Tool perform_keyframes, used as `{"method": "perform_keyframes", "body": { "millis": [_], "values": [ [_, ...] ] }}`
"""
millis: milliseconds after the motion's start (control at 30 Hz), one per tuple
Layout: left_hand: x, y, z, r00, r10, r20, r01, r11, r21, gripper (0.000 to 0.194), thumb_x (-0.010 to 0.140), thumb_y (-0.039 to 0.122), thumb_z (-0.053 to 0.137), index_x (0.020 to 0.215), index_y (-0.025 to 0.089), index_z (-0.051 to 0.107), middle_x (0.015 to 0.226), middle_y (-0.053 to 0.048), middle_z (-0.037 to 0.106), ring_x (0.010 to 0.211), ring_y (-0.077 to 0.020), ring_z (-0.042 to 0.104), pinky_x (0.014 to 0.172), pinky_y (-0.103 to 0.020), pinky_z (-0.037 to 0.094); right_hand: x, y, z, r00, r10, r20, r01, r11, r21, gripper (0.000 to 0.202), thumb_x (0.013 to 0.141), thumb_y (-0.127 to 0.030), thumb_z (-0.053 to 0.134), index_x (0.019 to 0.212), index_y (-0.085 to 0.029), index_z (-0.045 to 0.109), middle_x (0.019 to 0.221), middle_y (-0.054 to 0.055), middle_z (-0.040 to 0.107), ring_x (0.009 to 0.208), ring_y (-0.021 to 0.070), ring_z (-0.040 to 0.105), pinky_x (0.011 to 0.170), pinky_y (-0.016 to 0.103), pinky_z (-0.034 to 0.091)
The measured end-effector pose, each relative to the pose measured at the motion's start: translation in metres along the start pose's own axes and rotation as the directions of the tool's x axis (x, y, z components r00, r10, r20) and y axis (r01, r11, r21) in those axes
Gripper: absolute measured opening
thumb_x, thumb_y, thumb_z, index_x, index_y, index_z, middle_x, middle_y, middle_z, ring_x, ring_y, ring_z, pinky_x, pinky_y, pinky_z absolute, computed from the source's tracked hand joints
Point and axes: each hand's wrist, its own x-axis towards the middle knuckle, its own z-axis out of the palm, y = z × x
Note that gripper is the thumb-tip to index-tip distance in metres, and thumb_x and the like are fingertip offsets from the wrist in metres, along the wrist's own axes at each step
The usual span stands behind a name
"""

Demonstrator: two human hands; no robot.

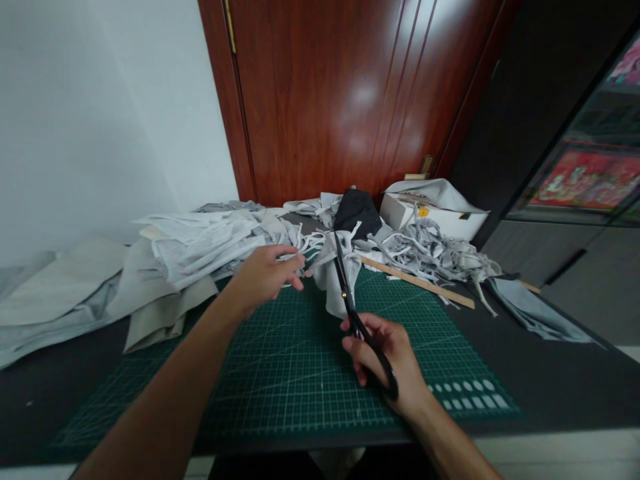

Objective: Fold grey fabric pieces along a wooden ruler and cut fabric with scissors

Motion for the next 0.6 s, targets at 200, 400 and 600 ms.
{"method": "perform_keyframes", "body": {
  "millis": [200,400,600],
  "values": [
    [0.051,-0.007,-0.003,0.963,0.123,0.238,-0.036,0.939,-0.342,0.042,0.084,0.058,0.075,0.089,0.017,0.076,0.093,-0.01,0.076,0.086,-0.0218,0.066,0.077,-0.033,0.046,-0.003,-0.003,0.001,0.999,-0.013,0.044,0.014,1.0,-0.015,0.037,0.072,-0.044,0.08,0.092,-0.015,0.068,0.053,-0.009,0.051,0.037,0.0065,0.043,0.036,0.019,0.037],
    [0.066,-0.025,0.011,0.887,0.18,0.425,0.086,0.84,-0.536,0.048,0.081,0.064,0.077,0.095,0.019,0.076,0.093,-0.007,0.073,0.085,-0.0214,0.064,0.079,-0.033,0.048,-0.004,-0.001,0.001,0.998,-0.006,0.061,0.007,1.0,-0.024,0.037,0.072,-0.043,0.08,0.093,-0.015,0.069,0.054,-0.008,0.051,0.038,0.0062,0.042,0.035,0.019,0.038],
    [0.063,-0.026,0.008,0.897,0.187,0.401,0.108,0.786,-0.609,0.033,0.082,0.049,0.081,0.087,0.017,0.077,0.082,-0.007,0.073,0.071,-0.0179,0.064,0.065,-0.028,0.05,-0.005,0.001,0.001,0.997,0.003,0.074,0.0,0.999,-0.039,0.035,0.072,-0.041,0.084,0.092,-0.016,0.069,0.057,-0.008,0.05,0.041,0.0064,0.041,0.035,0.019,0.041]
  ]
}}
